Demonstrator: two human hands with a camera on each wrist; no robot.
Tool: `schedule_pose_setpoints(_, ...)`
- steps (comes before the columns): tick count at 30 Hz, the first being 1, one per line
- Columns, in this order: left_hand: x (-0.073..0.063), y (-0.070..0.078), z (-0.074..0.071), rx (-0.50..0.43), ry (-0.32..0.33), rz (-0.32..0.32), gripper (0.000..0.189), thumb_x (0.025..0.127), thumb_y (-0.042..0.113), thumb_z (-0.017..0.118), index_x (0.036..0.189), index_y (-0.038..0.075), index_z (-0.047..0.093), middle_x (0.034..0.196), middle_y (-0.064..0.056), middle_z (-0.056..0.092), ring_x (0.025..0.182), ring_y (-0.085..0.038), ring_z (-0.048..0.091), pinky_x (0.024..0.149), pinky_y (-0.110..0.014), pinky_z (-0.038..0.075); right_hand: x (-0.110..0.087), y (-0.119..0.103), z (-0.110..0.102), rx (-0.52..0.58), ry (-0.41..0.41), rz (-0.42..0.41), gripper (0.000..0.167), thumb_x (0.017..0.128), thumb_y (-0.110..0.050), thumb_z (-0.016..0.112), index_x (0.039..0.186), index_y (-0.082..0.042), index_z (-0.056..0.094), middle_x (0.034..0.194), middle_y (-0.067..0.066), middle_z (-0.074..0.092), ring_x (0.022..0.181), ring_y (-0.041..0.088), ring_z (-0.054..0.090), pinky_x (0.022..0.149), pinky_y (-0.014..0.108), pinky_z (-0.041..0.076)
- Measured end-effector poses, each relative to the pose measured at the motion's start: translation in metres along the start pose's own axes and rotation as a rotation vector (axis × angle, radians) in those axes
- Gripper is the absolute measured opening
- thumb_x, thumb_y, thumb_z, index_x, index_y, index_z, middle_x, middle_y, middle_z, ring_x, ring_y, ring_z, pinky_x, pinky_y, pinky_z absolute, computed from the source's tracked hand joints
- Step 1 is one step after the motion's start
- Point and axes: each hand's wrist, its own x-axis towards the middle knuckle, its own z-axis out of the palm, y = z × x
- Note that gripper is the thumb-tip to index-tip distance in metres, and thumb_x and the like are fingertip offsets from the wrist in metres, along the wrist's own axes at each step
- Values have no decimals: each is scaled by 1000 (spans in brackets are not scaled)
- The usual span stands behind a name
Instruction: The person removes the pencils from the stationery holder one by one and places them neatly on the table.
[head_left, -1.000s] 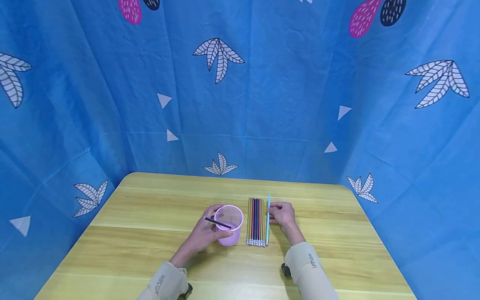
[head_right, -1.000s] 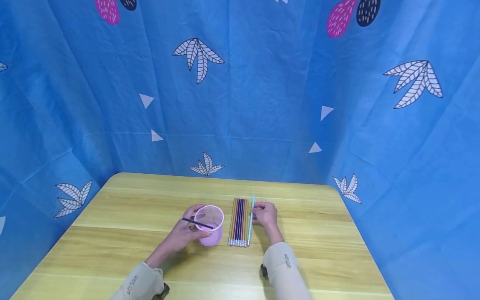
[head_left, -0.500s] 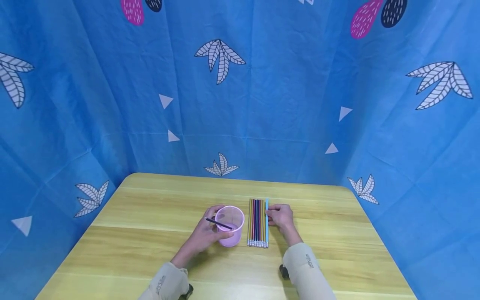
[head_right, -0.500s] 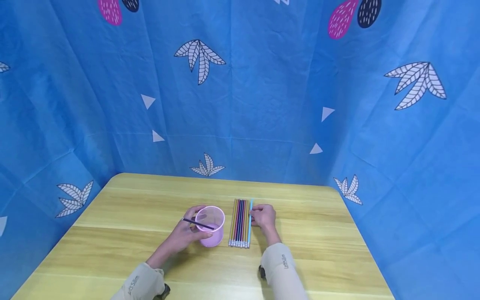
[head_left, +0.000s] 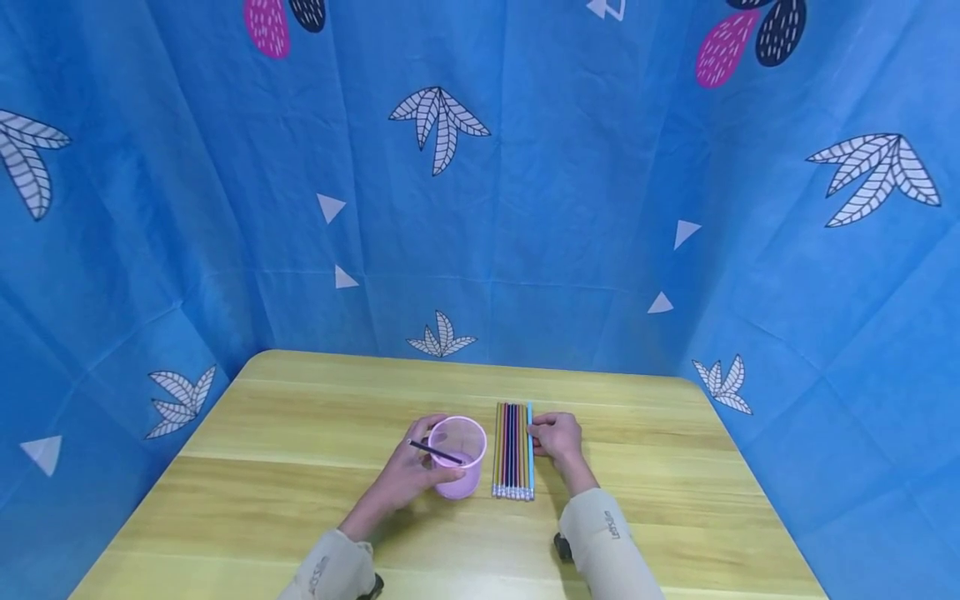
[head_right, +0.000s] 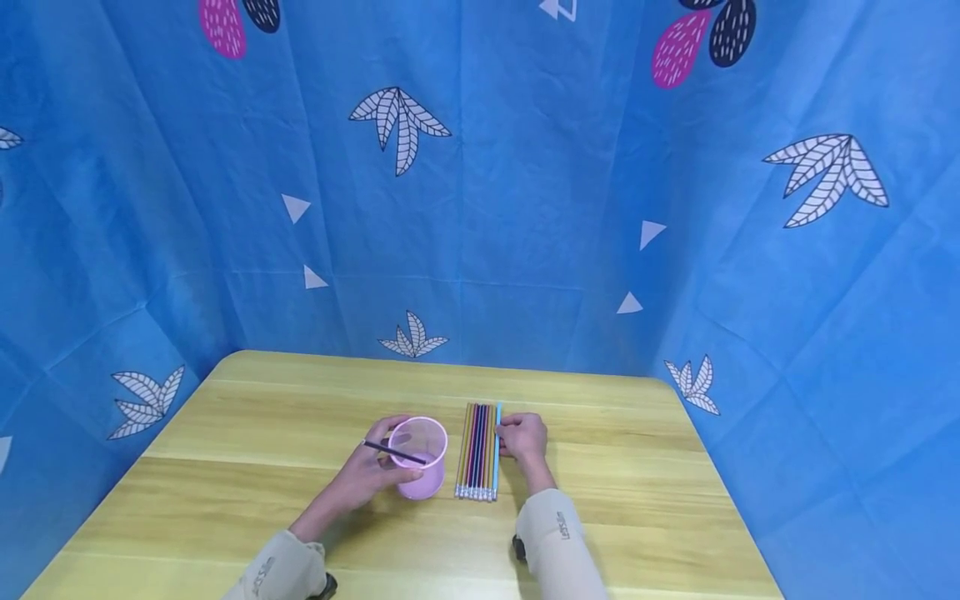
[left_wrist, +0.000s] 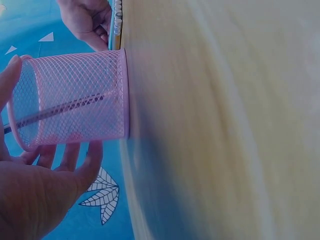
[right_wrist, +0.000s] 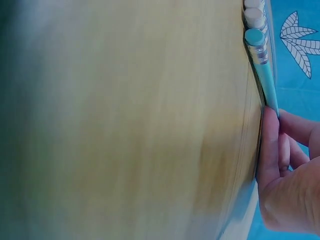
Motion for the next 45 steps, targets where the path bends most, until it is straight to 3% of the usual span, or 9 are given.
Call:
schedule_pose_setpoints(12,0,-2,1,-15,3,11,93,76,25,92,154,15,42,150,-17,51,135,-40,52,113,-66,43,2,1,1,-24,16,6,23,93,-1,71,114,8,70,94,20,73,71,19,68,64,30,65)
schedule_pose_setpoints(29,0,-4,2,-45,-1,24,89,76,20,92,152,14,44,146,-18,53,131,-40,56,111,-61,47,-1,3,0,8,37,-18,23,89,1,75,110,10,72,80,15,73,61,14,66,59,30,65)
schedule_pose_setpoints(36,0,-4,2,-34,-9,34,91,77,22,92,152,13,43,147,-18,52,132,-40,54,113,-64,44,0,3,-2,8,44,-11,23,90,-1,75,111,9,72,83,16,73,62,14,66,60,29,64)
schedule_pose_setpoints(45,0,-3,2,-37,-4,-3,91,76,23,93,152,17,44,148,-13,52,135,-37,53,115,-62,43,1,-1,-9,4,69,-33,23,92,-2,73,114,6,72,90,18,73,65,18,67,60,29,64)
